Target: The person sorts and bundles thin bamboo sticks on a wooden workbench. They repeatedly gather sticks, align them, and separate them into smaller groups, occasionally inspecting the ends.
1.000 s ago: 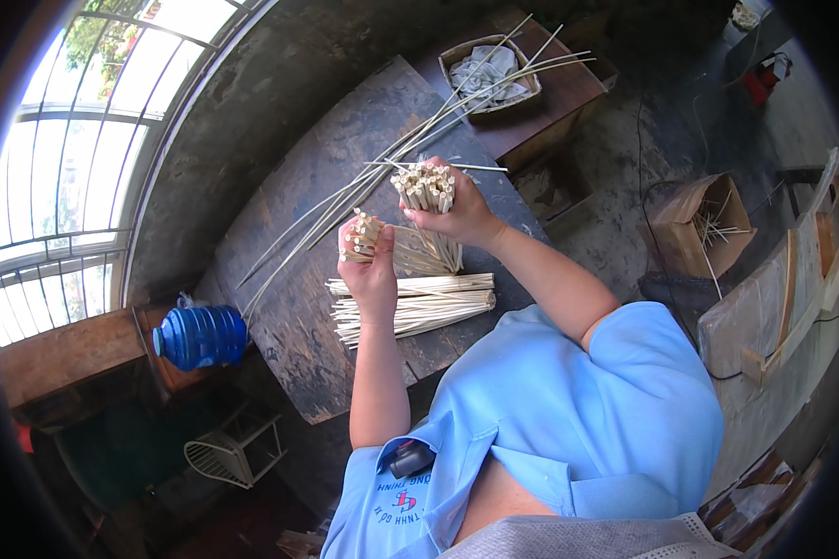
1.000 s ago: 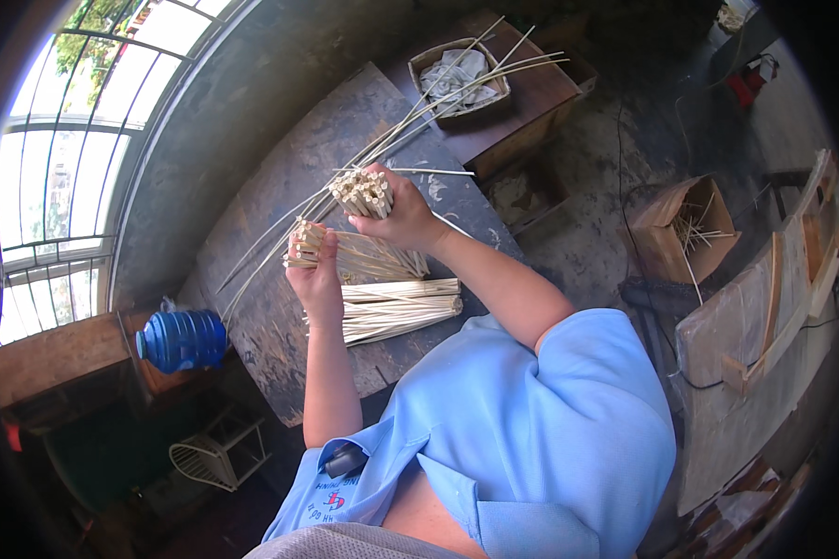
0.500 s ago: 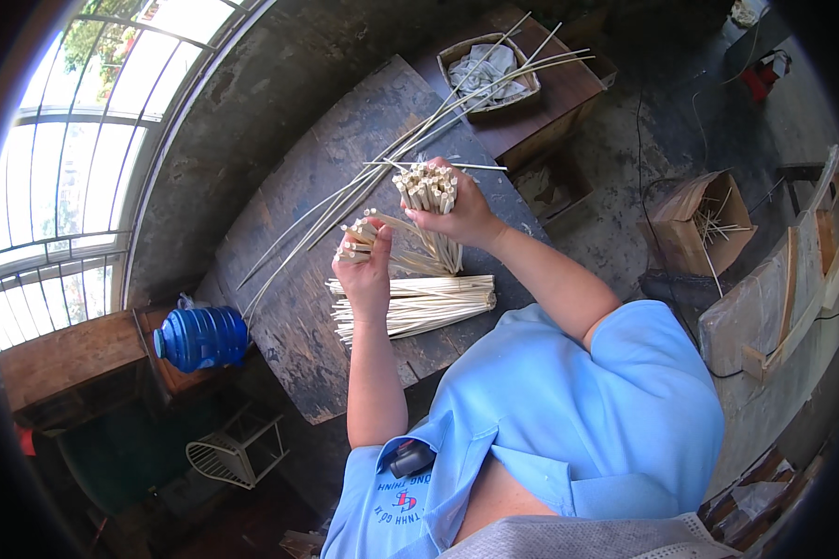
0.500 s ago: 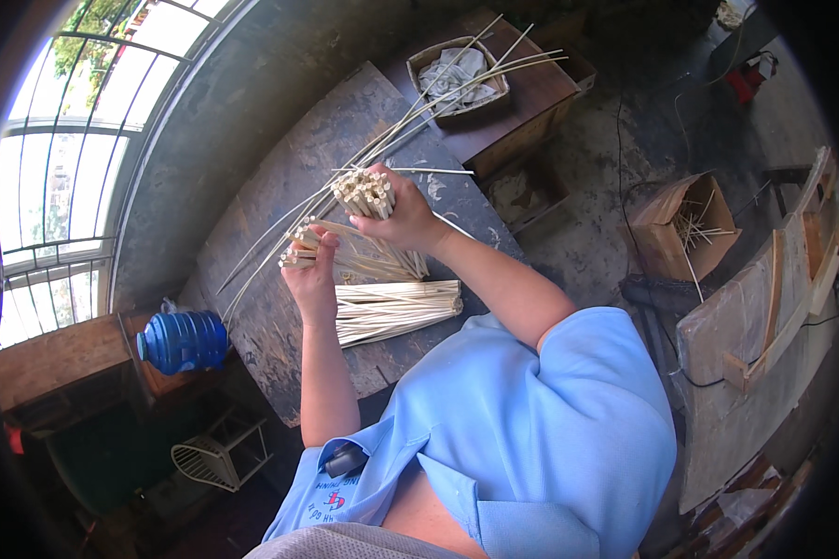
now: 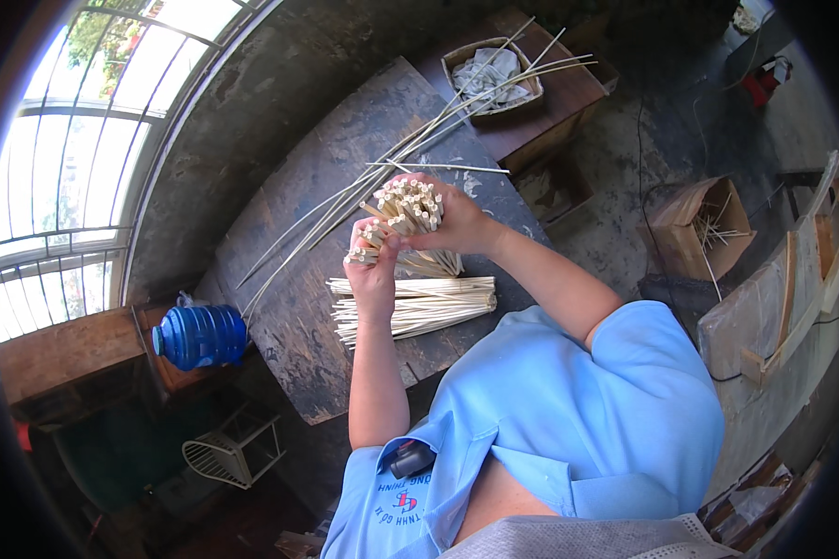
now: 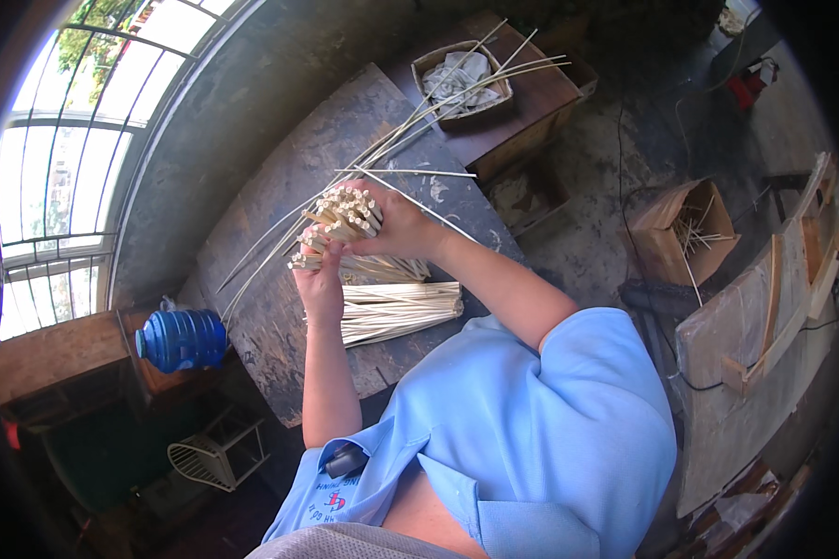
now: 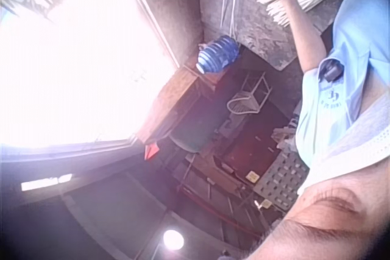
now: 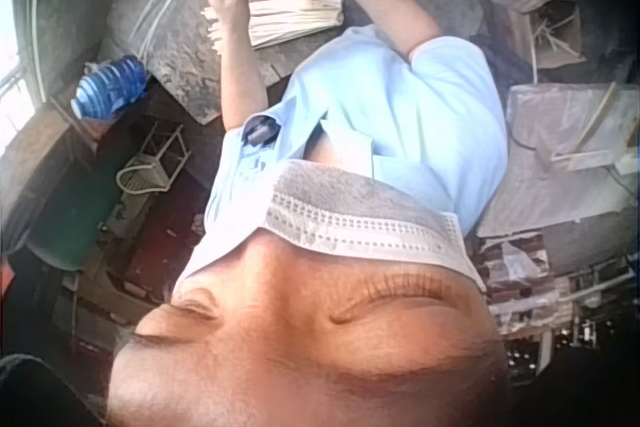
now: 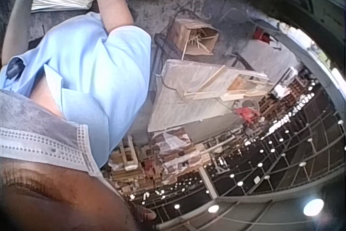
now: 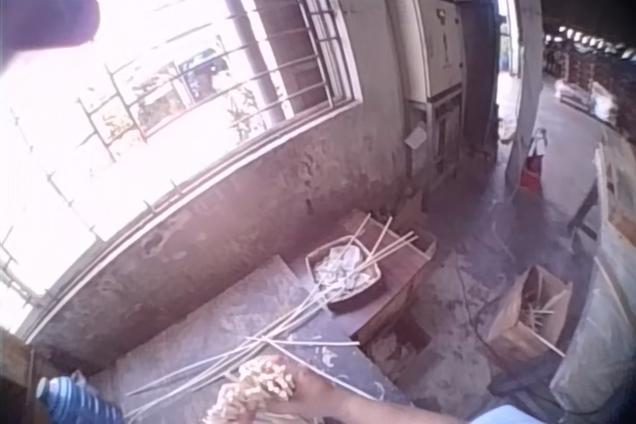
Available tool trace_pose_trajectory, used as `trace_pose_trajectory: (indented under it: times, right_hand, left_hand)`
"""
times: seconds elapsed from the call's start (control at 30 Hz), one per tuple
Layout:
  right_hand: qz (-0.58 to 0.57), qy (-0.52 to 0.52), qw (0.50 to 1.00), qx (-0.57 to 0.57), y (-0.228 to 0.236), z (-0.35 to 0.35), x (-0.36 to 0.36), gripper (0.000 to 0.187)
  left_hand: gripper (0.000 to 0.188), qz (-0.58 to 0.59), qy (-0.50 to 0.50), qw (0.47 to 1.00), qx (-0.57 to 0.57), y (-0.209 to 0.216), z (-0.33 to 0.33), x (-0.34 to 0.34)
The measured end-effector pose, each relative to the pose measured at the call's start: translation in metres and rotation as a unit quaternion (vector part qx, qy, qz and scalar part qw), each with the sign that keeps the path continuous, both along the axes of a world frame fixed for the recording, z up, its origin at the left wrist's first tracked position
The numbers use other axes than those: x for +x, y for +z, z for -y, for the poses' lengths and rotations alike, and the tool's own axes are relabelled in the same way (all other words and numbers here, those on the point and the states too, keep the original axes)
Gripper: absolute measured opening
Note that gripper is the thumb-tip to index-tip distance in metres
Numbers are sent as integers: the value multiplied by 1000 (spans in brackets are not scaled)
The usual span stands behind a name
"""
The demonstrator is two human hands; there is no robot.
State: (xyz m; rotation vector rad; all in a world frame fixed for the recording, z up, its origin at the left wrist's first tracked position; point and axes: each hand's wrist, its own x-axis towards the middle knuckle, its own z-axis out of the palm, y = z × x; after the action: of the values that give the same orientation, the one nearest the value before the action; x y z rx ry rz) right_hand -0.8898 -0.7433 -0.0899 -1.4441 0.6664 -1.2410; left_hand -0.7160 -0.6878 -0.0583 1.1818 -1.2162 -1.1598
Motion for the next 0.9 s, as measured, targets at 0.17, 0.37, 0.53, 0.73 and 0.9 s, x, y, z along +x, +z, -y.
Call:
trace_pose_trajectory:
  times: [0.17,0.37,0.53,0.73,0.9]
  right_hand:
    - [10,25,999,41,1,5,2,59]
    - [23,19,997,71,2,0,2,44]
    - [12,17,999,38,0,-3,1,45]
    - [-23,-23,999,-3,1,-9,2,57]
    - [-32,-8,999,24,4,-9,5,55]
  left_hand:
    - [23,-4,-16,1000,8,-4,-3,7]
    - [35,-25,15,1000,1,-3,-10,-2]
    - [38,-46,12,999,-7,-6,-15,3]
    - [37,-12,22,1000,-12,0,-17,-2]
    - [35,16,-5,998,-53,0,-15,0]
